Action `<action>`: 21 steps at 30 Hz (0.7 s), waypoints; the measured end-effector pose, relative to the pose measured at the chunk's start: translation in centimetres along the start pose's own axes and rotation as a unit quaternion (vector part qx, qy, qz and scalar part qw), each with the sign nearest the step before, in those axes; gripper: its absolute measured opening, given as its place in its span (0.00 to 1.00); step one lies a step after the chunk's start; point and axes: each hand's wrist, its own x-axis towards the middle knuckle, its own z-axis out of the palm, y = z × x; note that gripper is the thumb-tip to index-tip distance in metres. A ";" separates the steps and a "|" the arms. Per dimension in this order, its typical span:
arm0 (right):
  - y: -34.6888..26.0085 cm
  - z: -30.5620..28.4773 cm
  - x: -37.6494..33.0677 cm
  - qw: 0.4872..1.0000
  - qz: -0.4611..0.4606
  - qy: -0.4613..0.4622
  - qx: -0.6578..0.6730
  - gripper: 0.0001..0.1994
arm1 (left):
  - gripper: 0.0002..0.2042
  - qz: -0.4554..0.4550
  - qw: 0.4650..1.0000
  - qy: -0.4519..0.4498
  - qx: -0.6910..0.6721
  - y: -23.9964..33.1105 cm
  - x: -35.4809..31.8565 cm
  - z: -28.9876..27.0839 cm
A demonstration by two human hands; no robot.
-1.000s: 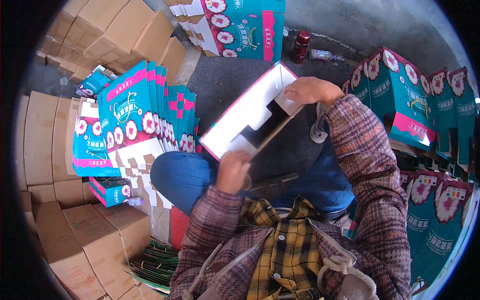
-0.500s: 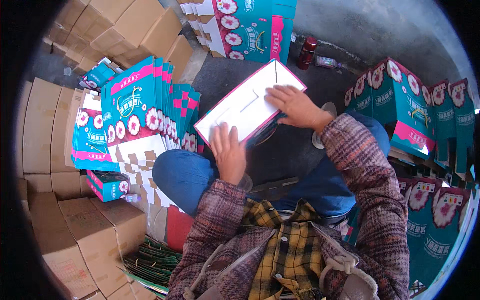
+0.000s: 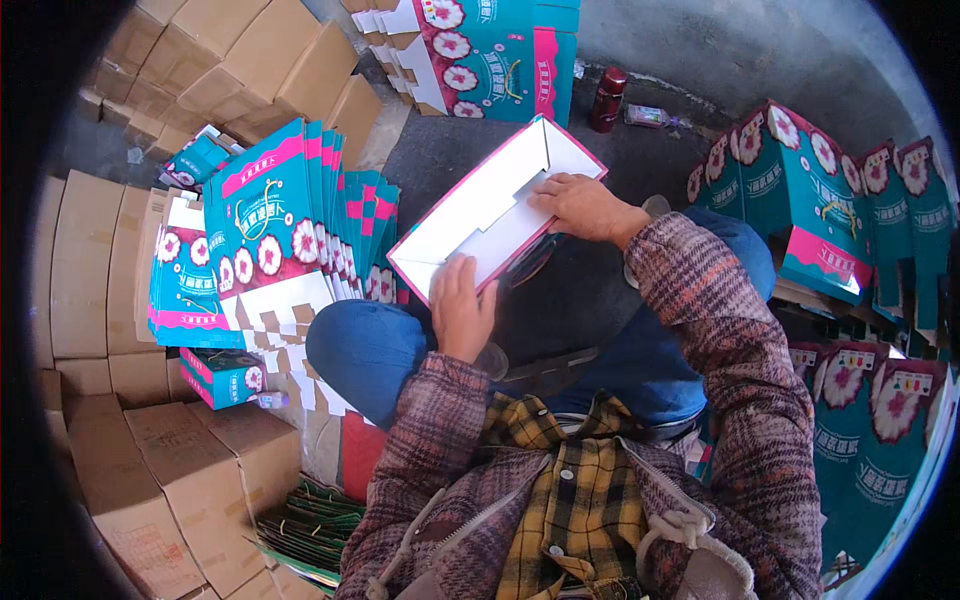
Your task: The person is manually folding and assembling colorful cardboard boxes for packaging.
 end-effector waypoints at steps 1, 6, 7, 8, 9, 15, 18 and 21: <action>0.1 -0.8 0.2 1.000 -0.001 0.001 0.001 0.18 | 0.23 -0.003 0.998 0.043 -0.050 -0.4 -0.1 -0.3; 2.3 -3.0 0.3 0.958 0.198 0.185 0.097 0.17 | 0.30 -0.268 0.927 0.181 -0.188 -8.3 0.7 -2.4; 3.2 -3.1 0.4 0.939 0.251 0.201 0.119 0.19 | 0.32 -0.333 0.879 0.144 -0.310 -11.4 0.7 -1.8; 4.4 -2.4 -0.4 0.918 0.313 0.192 0.152 0.22 | 0.32 -0.334 0.878 0.140 -0.313 -10.8 1.3 -1.6; 5.5 -1.5 -1.1 0.891 0.373 0.183 0.183 0.27 | 0.33 -0.434 0.787 0.118 -0.422 -10.1 1.8 -1.3; 8.6 0.2 -2.6 0.679 0.565 -0.095 0.459 0.40 | 0.26 -0.504 0.534 -0.051 -0.677 -16.2 -2.6 3.3; 7.7 3.6 -6.0 0.658 0.524 -0.076 0.536 0.33 | 0.19 -0.448 0.590 -0.059 -0.669 -15.0 -3.8 6.3; 8.3 3.9 -7.0 0.642 0.465 -0.019 0.610 0.29 | 0.17 -0.403 0.675 -0.097 -0.610 -10.6 -3.4 3.0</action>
